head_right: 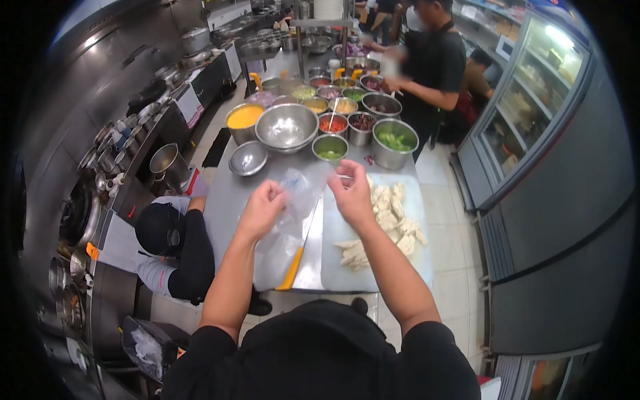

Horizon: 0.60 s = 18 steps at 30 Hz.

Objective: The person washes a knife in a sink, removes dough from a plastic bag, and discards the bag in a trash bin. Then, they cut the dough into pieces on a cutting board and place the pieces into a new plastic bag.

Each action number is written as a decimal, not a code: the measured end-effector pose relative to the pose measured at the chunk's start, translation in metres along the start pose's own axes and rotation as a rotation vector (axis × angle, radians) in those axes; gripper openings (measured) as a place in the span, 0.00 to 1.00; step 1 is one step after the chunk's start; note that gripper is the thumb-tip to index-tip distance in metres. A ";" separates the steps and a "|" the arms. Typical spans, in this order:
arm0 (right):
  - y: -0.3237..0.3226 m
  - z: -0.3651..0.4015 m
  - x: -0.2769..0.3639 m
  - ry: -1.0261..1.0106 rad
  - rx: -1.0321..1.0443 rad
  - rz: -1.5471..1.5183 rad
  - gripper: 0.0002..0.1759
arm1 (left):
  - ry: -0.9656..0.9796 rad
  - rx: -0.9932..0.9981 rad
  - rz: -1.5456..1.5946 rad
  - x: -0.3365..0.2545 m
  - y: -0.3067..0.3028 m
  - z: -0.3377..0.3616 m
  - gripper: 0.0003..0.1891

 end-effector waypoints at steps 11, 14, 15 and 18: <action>-0.044 0.000 -0.089 0.120 0.168 0.560 0.13 | -0.080 0.036 0.801 0.042 0.046 -0.015 0.07; -0.088 0.006 -0.111 0.190 0.161 0.614 0.13 | -0.043 -0.129 1.010 0.058 -0.001 -0.027 0.07; -0.102 0.006 -0.117 0.218 0.146 0.565 0.13 | -0.027 -0.182 1.054 0.062 -0.013 -0.031 0.07; -0.111 0.002 -0.095 0.073 -0.006 0.548 0.12 | -0.121 -0.210 0.724 0.023 -0.015 -0.020 0.11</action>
Point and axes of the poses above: each hand's wrist, its own z-axis away from the middle knuckle, its own y-axis out of the palm, x = y × z, the point moved 6 cm from there along -z, towards the middle knuckle, and after that the axes turned 10 degrees about x, right-handed, at the moved point
